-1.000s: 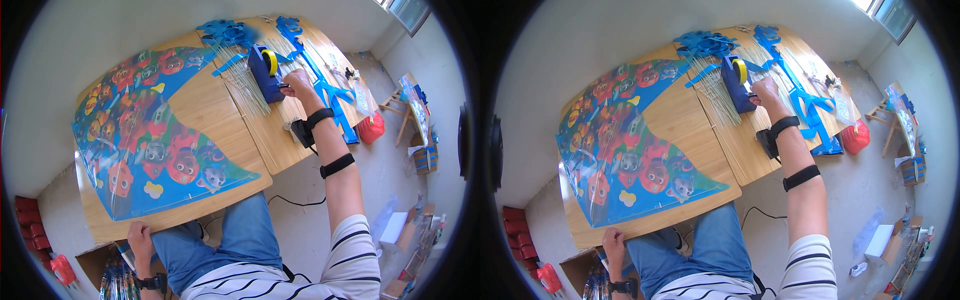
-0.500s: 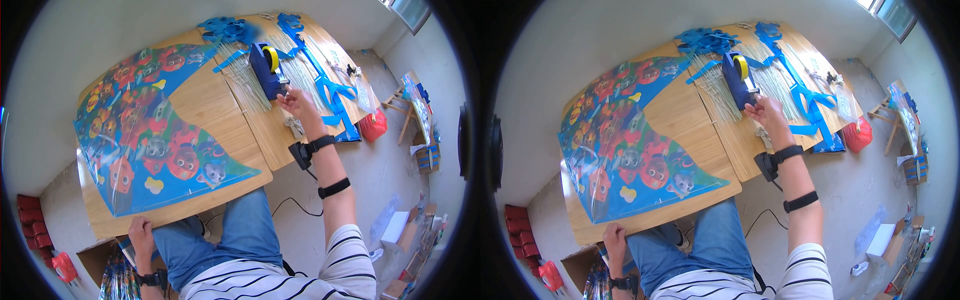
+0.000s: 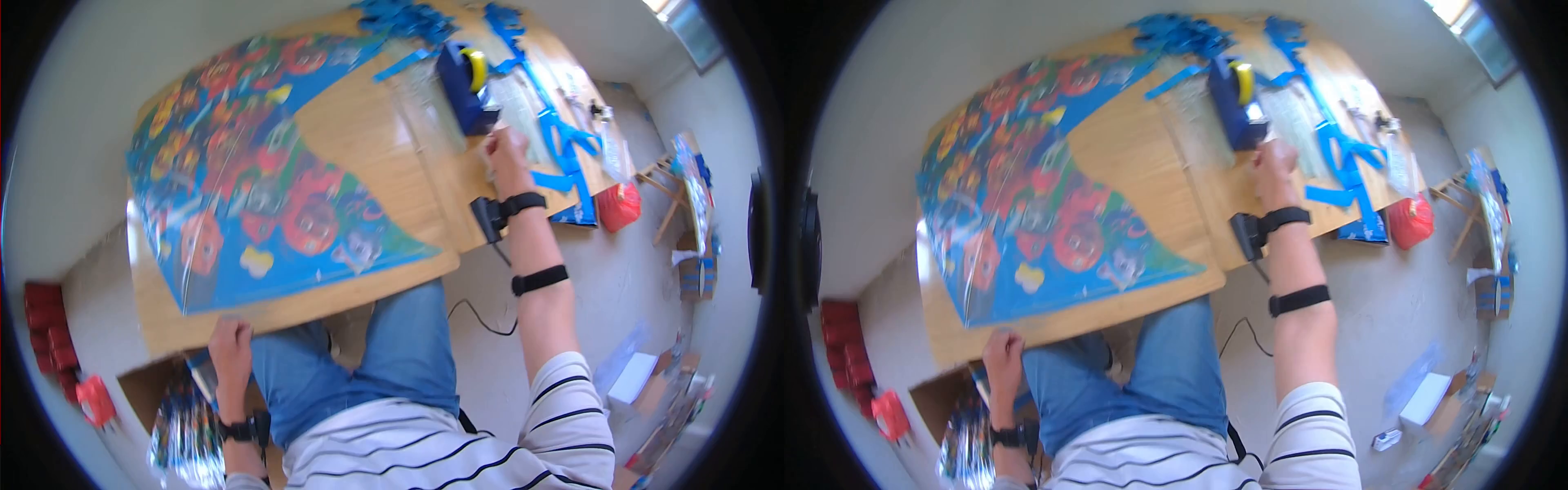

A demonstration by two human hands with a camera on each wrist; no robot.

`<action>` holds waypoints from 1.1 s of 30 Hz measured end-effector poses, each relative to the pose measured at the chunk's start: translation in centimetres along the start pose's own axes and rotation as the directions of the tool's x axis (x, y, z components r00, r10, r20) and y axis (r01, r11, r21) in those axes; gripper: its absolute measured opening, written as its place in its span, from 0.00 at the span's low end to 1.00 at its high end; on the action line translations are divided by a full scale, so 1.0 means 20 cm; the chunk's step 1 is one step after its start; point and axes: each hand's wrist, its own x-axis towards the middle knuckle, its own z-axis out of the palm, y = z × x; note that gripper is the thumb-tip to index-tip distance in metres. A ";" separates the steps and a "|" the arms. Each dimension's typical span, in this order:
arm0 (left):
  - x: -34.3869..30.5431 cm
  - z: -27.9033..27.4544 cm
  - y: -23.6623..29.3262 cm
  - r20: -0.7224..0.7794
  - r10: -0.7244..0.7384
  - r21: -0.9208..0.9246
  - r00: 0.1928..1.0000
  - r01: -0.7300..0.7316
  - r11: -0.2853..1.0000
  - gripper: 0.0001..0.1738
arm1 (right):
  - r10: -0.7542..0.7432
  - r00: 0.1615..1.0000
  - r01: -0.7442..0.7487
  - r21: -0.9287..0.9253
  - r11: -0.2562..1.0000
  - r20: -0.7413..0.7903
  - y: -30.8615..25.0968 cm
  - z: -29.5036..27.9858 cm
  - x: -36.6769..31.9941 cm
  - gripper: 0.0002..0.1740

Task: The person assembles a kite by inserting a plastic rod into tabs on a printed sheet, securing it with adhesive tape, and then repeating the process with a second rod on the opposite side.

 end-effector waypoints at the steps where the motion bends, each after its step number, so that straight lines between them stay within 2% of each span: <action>1: -0.02 -0.01 0.01 -0.012 0.012 0.039 1.000 -0.012 0.999 0.03 | -0.147 0.989 0.140 -0.223 0.965 -0.011 0.10 -0.03 0.05 0.07; 2: -0.02 -0.03 0.05 0.003 0.006 0.003 1.000 -0.006 1.000 0.04 | -0.287 0.958 0.251 -0.424 0.870 -0.022 0.19 -0.05 0.10 0.08; 3: -0.02 -0.03 0.09 0.016 -0.002 -0.034 1.000 0.002 0.999 0.04 | -0.137 0.984 0.036 -0.631 0.775 -0.112 0.14 0.03 0.11 0.05; 4: -0.03 -0.02 0.11 0.021 -0.005 -0.046 1.000 0.006 0.999 0.05 | -0.172 0.975 0.207 -0.296 0.933 0.140 -0.02 0.06 -0.13 0.04; 5: -0.03 0.00 0.14 0.031 0.007 -0.061 1.000 -0.005 0.998 0.05 | -0.229 0.900 0.338 -0.262 0.904 0.370 -0.11 0.12 -0.25 0.04; 7: -0.02 0.05 0.19 0.091 0.121 -0.053 0.988 -0.116 0.992 0.08 | -0.142 0.778 0.402 -0.311 0.861 0.612 -0.18 0.31 -0.53 0.04; 9: -0.02 0.09 0.25 0.126 0.267 -0.083 0.955 -0.258 0.962 0.11 | -0.047 0.421 0.580 -0.229 0.782 0.906 -0.14 0.47 -0.78 0.05; 11: -0.02 0.12 0.33 0.186 0.334 -0.074 0.924 -0.325 0.943 0.15 | 0.114 0.180 0.677 -0.207 0.706 0.977 -0.19 0.62 -1.08 0.05; 14: -0.02 0.20 0.38 0.227 0.412 -0.064 0.882 -0.409 0.910 0.18 | 0.159 -0.003 0.923 -0.058 0.381 0.987 -0.09 0.78 -1.27 0.04; 17: -0.01 0.28 0.39 0.213 0.457 -0.081 0.863 -0.451 0.889 0.17 | 0.197 -0.019 0.968 -0.031 0.248 0.980 -0.06 0.86 -1.33 0.04; 20: 0.00 0.31 0.40 0.189 0.478 -0.101 0.858 -0.467 0.879 0.13 | 0.247 -0.081 0.981 0.033 0.194 0.966 -0.05 0.90 -1.35 0.05; 23: 0.01 0.34 0.41 0.156 0.492 -0.102 0.856 -0.482 0.870 0.10 | 0.290 -0.094 0.988 0.053 0.145 0.952 -0.04 0.92 -1.36 0.05; 26: 0.02 0.35 0.40 0.140 0.497 -0.092 0.856 -0.489 0.868 0.10 | 0.261 -0.120 0.988 0.090 0.123 0.958 0.00 0.92 -1.36 0.04; 33: 0.06 0.40 0.40 0.078 0.502 -0.095 0.861 -0.495 0.864 0.09 | 0.275 -0.123 0.991 0.105 0.080 0.954 -0.02 0.94 -1.39 0.02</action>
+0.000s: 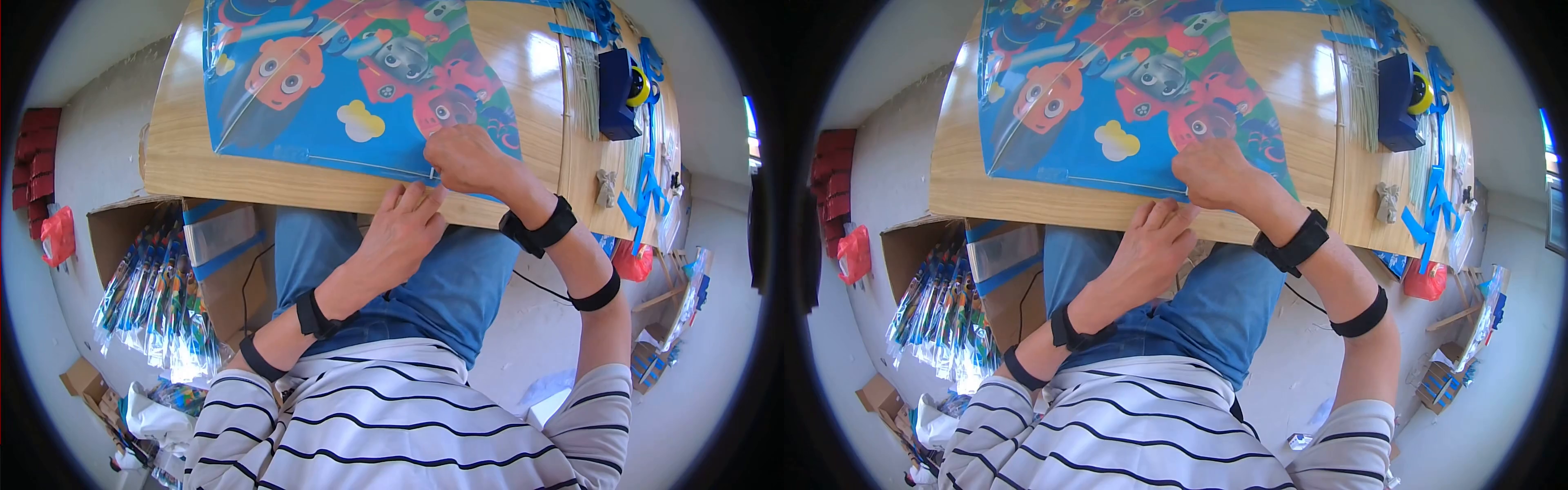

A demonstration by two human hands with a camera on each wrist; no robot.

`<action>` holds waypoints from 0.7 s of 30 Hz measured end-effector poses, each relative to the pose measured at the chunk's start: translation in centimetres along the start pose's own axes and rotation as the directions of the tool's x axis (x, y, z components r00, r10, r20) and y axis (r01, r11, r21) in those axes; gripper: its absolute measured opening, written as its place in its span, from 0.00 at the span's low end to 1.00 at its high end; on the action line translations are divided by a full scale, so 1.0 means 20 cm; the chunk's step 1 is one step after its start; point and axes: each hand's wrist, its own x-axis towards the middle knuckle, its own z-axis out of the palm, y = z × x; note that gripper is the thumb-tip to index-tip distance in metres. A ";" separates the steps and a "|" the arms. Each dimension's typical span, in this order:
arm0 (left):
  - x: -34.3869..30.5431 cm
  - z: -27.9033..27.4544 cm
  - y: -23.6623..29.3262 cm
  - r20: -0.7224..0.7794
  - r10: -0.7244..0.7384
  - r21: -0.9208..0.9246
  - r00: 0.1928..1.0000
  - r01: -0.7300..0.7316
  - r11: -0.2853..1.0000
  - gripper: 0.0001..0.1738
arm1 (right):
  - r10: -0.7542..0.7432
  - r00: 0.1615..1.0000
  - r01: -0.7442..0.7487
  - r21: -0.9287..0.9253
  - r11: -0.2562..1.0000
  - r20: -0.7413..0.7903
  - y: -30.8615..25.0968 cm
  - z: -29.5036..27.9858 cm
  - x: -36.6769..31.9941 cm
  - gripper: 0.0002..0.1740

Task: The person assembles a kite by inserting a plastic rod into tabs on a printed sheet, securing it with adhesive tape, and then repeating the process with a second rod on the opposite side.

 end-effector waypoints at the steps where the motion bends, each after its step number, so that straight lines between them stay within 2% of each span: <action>1: 0.00 0.00 0.00 -0.004 0.000 -0.003 1.000 0.000 1.000 0.09 | 0.002 1.000 -0.002 -0.007 1.000 0.007 0.00 0.00 0.00 0.02; 5: 0.01 0.01 -0.01 -0.009 -0.010 0.007 1.000 0.010 1.000 0.10 | -0.012 1.000 0.011 -0.039 0.999 -0.025 -0.01 0.00 0.00 0.02; 8: 0.02 0.02 0.00 0.000 -0.033 0.029 0.999 0.033 0.999 0.12 | 0.038 0.999 -0.036 -0.071 0.997 0.020 -0.02 0.00 0.01 0.03; 11: 0.03 0.04 0.02 -0.013 -0.042 0.062 0.999 0.043 0.997 0.15 | 0.152 0.984 -0.153 -0.003 0.988 0.087 0.01 -0.03 0.03 0.05; 14: 0.03 0.04 0.02 -0.007 -0.043 0.073 0.999 0.043 0.996 0.19 | 0.161 0.974 -0.201 0.274 0.941 0.160 0.09 -0.07 0.00 0.10; 15: 0.03 0.04 0.03 0.001 -0.045 0.071 0.999 0.045 0.996 0.20 | 0.245 0.970 -0.228 0.329 0.916 -0.010 0.10 -0.06 -0.01 0.11; 16: 0.03 0.04 0.03 0.007 -0.047 0.074 0.999 0.046 0.996 0.21 | 0.329 0.928 -0.243 0.387 0.890 -0.174 0.09 -0.05 -0.03 0.13; 18: 0.04 0.03 0.04 0.018 -0.054 0.083 0.998 0.052 0.995 0.22 | 0.450 0.825 -0.268 0.465 0.844 -0.341 0.11 -0.07 -0.05 0.14; 20: 0.03 0.02 0.05 0.043 -0.061 0.091 0.997 0.057 0.994 0.23 | 0.534 0.761 -0.316 0.509 0.801 -0.369 0.12 -0.19 -0.06 0.14; 21: 0.04 0.01 0.05 0.053 -0.062 0.095 0.997 0.057 0.994 0.23 | 0.521 0.792 -0.326 0.503 0.801 -0.317 0.10 -0.17 -0.08 0.14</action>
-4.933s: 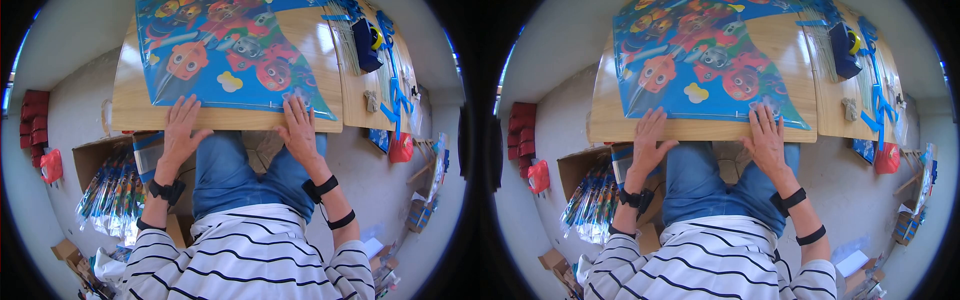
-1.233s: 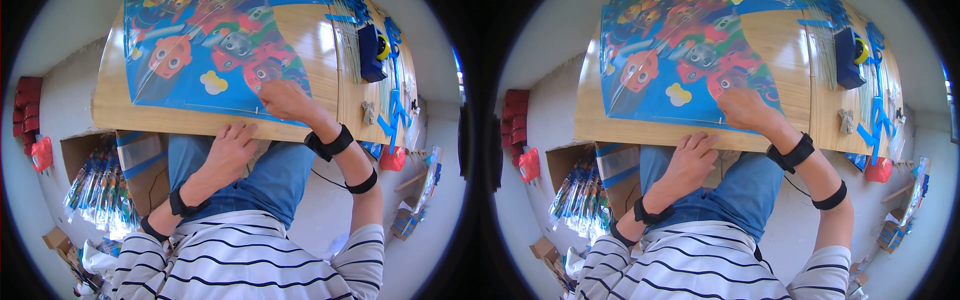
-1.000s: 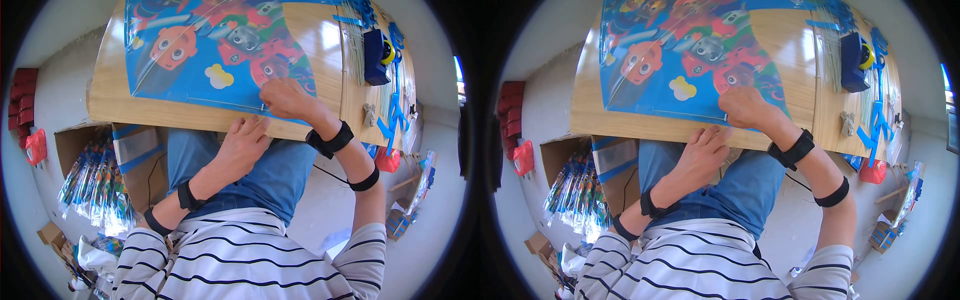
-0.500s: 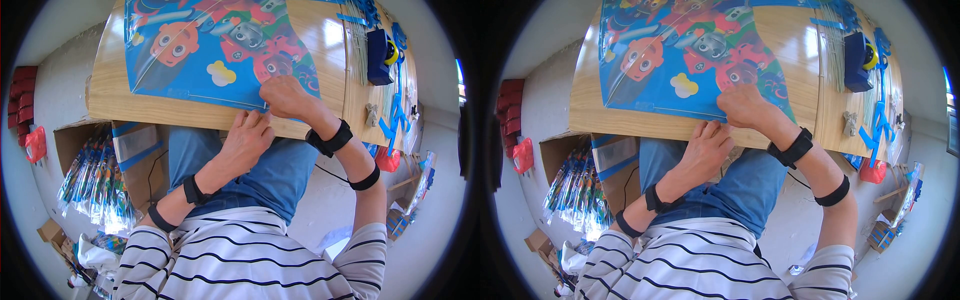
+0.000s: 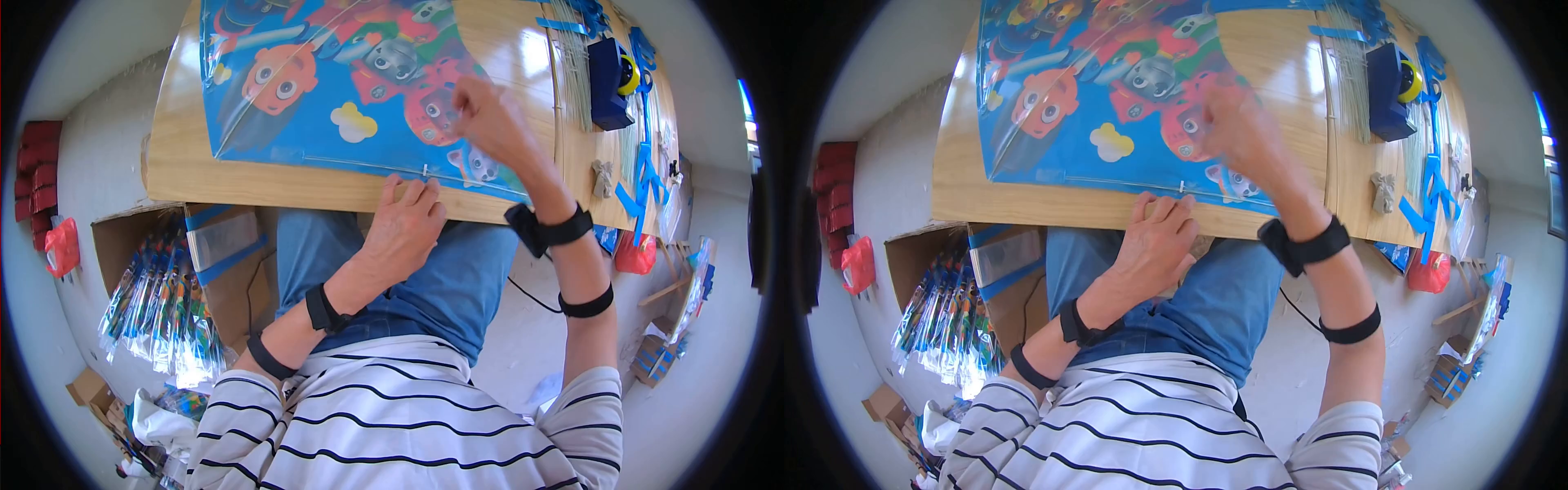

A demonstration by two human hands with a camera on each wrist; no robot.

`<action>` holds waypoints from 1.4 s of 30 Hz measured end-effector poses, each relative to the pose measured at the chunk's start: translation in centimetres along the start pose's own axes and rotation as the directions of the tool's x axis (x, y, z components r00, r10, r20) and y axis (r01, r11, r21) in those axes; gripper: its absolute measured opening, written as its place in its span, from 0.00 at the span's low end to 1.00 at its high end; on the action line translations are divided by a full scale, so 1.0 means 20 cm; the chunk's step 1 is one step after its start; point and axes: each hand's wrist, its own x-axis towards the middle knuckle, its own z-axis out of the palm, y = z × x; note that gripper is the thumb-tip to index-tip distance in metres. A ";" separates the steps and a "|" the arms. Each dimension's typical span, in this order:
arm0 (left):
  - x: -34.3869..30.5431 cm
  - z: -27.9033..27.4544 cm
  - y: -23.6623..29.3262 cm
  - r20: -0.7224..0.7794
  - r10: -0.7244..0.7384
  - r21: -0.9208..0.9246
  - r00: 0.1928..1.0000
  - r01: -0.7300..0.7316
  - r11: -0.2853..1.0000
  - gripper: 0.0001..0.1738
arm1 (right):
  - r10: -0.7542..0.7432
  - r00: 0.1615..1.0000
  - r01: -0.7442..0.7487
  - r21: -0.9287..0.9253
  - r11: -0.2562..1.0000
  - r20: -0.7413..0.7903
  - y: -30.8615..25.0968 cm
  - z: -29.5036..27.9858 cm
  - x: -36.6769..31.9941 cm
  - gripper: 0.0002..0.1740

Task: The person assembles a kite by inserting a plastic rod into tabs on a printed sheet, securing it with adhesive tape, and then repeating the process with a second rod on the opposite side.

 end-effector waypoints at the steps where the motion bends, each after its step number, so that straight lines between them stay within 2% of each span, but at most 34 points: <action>1: 0.01 0.00 0.00 -0.002 0.002 -0.001 1.000 -0.002 1.000 0.23 | 0.005 0.998 -0.004 -0.012 1.000 0.061 0.01 0.04 -0.06 0.13; 2: 0.00 0.00 0.00 -0.003 0.001 -0.004 1.000 -0.001 1.000 0.23 | 0.010 0.992 -0.007 -0.024 1.000 0.126 0.01 0.08 -0.12 0.13; 5: 0.00 0.02 0.00 -0.011 -0.006 -0.006 1.000 0.006 1.000 0.23 | 0.184 0.966 -0.180 -0.037 0.983 0.184 0.01 0.18 -0.20 0.13; 11: 0.00 0.04 0.00 0.043 -0.013 0.035 0.999 0.012 0.999 0.23 | 0.250 0.965 -0.237 -0.148 0.960 0.073 0.06 0.30 -0.17 0.11; 14: 0.00 0.01 0.00 0.085 -0.020 0.034 0.996 0.017 0.999 0.23 | 0.200 0.979 -0.202 -0.056 0.978 -0.050 0.11 0.26 -0.17 0.11; 17: 0.01 -0.03 0.01 0.111 0.004 -0.004 0.994 -0.003 1.000 0.23 | 0.492 0.837 -0.377 0.399 0.836 -0.240 0.41 0.04 -0.12 0.15; 20: 0.03 -0.06 0.01 0.127 0.019 -0.047 0.992 -0.014 0.999 0.24 | 0.495 0.568 -0.424 0.282 0.861 -0.657 0.81 -0.38 -0.15 0.17; 21: 0.03 -0.06 0.01 0.127 0.031 -0.047 0.991 -0.025 0.999 0.24 | 0.548 0.432 -0.503 0.314 0.806 -0.716 0.94 -0.51 -0.16 0.19; 22: 0.04 -0.07 0.02 0.129 0.034 -0.044 0.991 -0.029 0.999 0.24 | 0.587 0.367 -0.531 0.356 0.769 -0.722 1.09 -0.63 -0.17 0.19; 23: 0.04 -0.07 0.02 0.133 0.032 -0.037 0.991 -0.027 0.999 0.24 | 0.728 0.313 -0.417 0.600 0.683 -0.610 1.12 -0.74 -0.20 0.18; 25: 0.03 -0.08 0.01 0.137 0.030 -0.046 0.990 -0.024 0.999 0.24 | 0.832 0.308 -0.307 0.780 0.545 -0.460 1.19 -0.88 -0.20 0.16; 26: 0.04 -0.09 0.01 0.141 0.026 -0.048 0.990 -0.020 0.999 0.24 | 0.861 0.344 -0.274 0.837 0.474 -0.375 1.18 -0.94 -0.20 0.16; 29: 0.04 -0.10 0.02 0.149 0.017 -0.027 0.989 -0.013 1.000 0.24 | 0.887 0.381 -0.434 0.796 0.422 -0.262 1.16 -1.02 -0.14 0.14; 30: 0.04 -0.10 0.02 0.153 0.009 -0.023 0.988 -0.005 1.000 0.24 | 0.892 0.422 -0.515 0.768 0.381 -0.160 1.20 -1.05 -0.12 0.11; 33: 0.03 -0.10 0.03 0.164 -0.010 -0.015 0.986 0.013 1.000 0.24 | 0.851 0.515 -0.543 0.729 0.417 -0.104 1.23 -1.09 -0.12 0.10; 36: 0.03 -0.10 0.02 0.161 -0.003 -0.021 0.987 0.006 1.000 0.23 | 0.828 0.548 -0.529 0.718 0.453 -0.118 1.27 -1.08 -0.12 0.09; 39: 0.04 -0.11 0.03 0.162 0.004 -0.027 0.987 0.000 1.000 0.23 | 0.846 0.518 -0.442 0.807 0.392 -0.127 1.26 -1.06 -0.15 0.08; 40: 0.04 -0.11 0.03 0.165 0.006 -0.035 0.986 0.000 0.999 0.23 | 0.834 0.506 -0.307 0.857 0.413 -0.220 1.21 -1.04 -0.19 0.09; 42: 0.04 -0.11 0.02 0.174 0.010 -0.046 0.985 -0.002 0.999 0.23 | 0.796 0.549 -0.208 0.882 0.423 -0.253 1.20 -1.00 -0.24 0.10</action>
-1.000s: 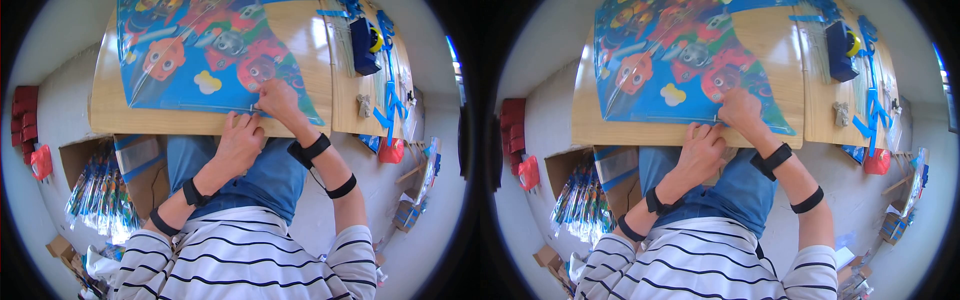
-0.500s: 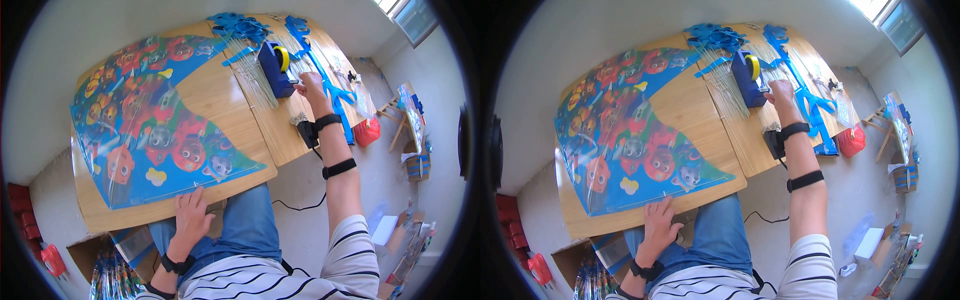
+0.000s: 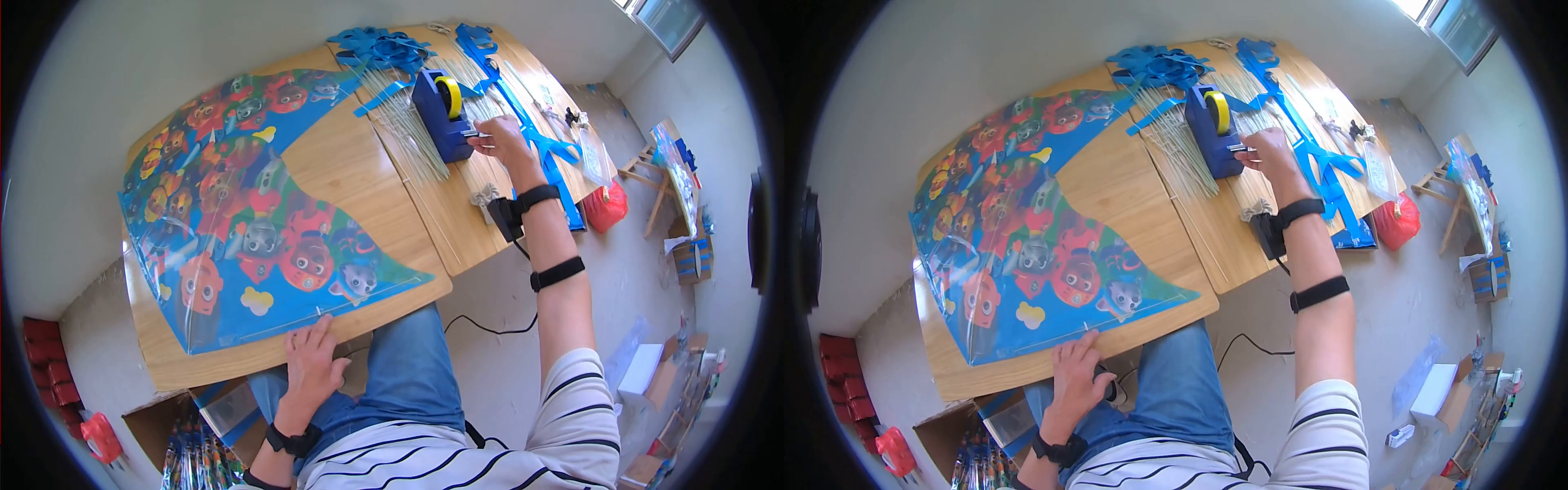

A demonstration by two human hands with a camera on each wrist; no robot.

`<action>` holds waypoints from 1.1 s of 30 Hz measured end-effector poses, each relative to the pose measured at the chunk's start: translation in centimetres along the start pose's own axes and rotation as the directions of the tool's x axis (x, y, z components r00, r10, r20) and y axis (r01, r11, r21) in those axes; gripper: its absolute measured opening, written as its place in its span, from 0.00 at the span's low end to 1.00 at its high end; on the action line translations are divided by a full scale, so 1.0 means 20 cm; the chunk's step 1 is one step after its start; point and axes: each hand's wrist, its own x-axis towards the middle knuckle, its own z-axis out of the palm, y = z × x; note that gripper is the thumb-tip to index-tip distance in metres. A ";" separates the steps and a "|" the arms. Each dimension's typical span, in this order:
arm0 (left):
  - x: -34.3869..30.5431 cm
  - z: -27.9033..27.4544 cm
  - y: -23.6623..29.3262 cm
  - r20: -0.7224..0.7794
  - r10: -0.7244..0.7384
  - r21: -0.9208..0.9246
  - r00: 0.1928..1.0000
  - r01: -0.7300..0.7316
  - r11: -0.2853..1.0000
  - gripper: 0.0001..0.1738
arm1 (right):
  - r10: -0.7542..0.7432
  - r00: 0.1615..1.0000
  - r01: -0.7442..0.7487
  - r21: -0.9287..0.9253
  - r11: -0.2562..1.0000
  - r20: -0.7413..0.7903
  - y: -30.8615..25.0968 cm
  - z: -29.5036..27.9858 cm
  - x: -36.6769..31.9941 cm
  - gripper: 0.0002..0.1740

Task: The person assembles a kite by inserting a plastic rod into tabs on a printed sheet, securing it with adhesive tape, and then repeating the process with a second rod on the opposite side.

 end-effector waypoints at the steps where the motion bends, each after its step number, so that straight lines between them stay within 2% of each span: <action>1: 0.00 0.00 -0.01 0.005 0.000 -0.003 1.000 0.000 1.000 0.24 | -0.030 0.999 0.029 0.042 0.999 0.020 0.02 -0.01 -0.01 0.11; 4: 0.00 0.01 -0.01 -0.012 0.002 0.000 1.000 -0.002 1.000 0.23 | 0.060 0.992 -0.082 0.212 0.974 0.109 0.20 -0.07 0.02 0.12; 7: 0.00 0.01 0.00 -0.021 -0.002 -0.005 1.000 0.002 1.000 0.22 | 0.209 0.963 -0.268 0.582 0.767 0.168 0.33 -0.04 -0.17 0.12; 8: 0.00 0.01 0.00 -0.018 -0.008 -0.006 1.000 0.008 1.000 0.22 | 0.251 0.956 -0.288 0.646 0.707 0.151 0.36 -0.04 -0.16 0.12; 10: -0.01 0.01 0.00 -0.019 -0.006 -0.010 1.000 0.006 1.000 0.23 | 0.339 0.932 -0.310 0.764 0.566 0.127 0.42 -0.01 -0.18 0.13; 13: 0.00 0.00 0.00 -0.024 -0.002 -0.011 1.000 0.002 1.000 0.23 | 0.245 0.961 -0.237 0.841 0.486 0.129 0.40 0.03 -0.18 0.12; 16: 0.00 0.01 0.01 -0.036 -0.006 -0.015 0.999 0.005 1.000 0.22 | 0.266 0.957 -0.236 0.851 0.469 0.118 0.35 0.08 -0.12 0.09; 19: -0.01 0.01 0.00 -0.049 -0.009 -0.019 0.999 0.008 1.000 0.22 | 0.299 0.954 -0.208 0.766 0.609 0.021 0.35 0.12 -0.04 0.07; 22: -0.02 0.02 0.00 -0.016 -0.031 -0.034 0.999 0.030 0.999 0.23 | 0.363 0.931 -0.275 0.741 0.613 0.046 0.53 0.10 0.00 0.06; 25: 0.00 0.02 -0.03 -0.058 0.002 -0.005 0.998 -0.002 1.000 0.22 | 0.396 0.905 -0.296 0.440 0.848 -0.154 0.66 0.19 0.00 0.02; 26: -0.03 0.03 -0.03 -0.065 0.005 0.006 0.998 -0.005 1.000 0.22 | 0.243 0.962 -0.176 0.392 0.903 -0.127 0.73 0.21 0.04 0.02; 27: -0.03 0.04 -0.04 -0.049 0.017 -0.024 0.999 -0.018 1.000 0.22 | 0.049 0.997 -0.068 0.340 0.938 0.064 0.49 0.22 -0.26 0.04; 29: -0.03 0.03 -0.05 -0.052 0.017 -0.046 0.999 -0.020 0.999 0.21 | -0.086 0.965 0.062 0.104 0.993 0.249 0.35 0.34 -0.45 0.04; 31: -0.06 0.01 -0.04 -0.060 0.001 -0.057 0.998 -0.004 0.998 0.20 | -0.099 0.864 0.120 -0.011 0.993 0.493 0.32 0.51 -0.65 0.05; 33: -0.10 -0.03 -0.03 -0.045 -0.015 -0.086 0.999 0.011 0.996 0.20 | -0.071 0.689 0.220 -0.115 0.969 0.721 0.35 0.69 -0.84 0.05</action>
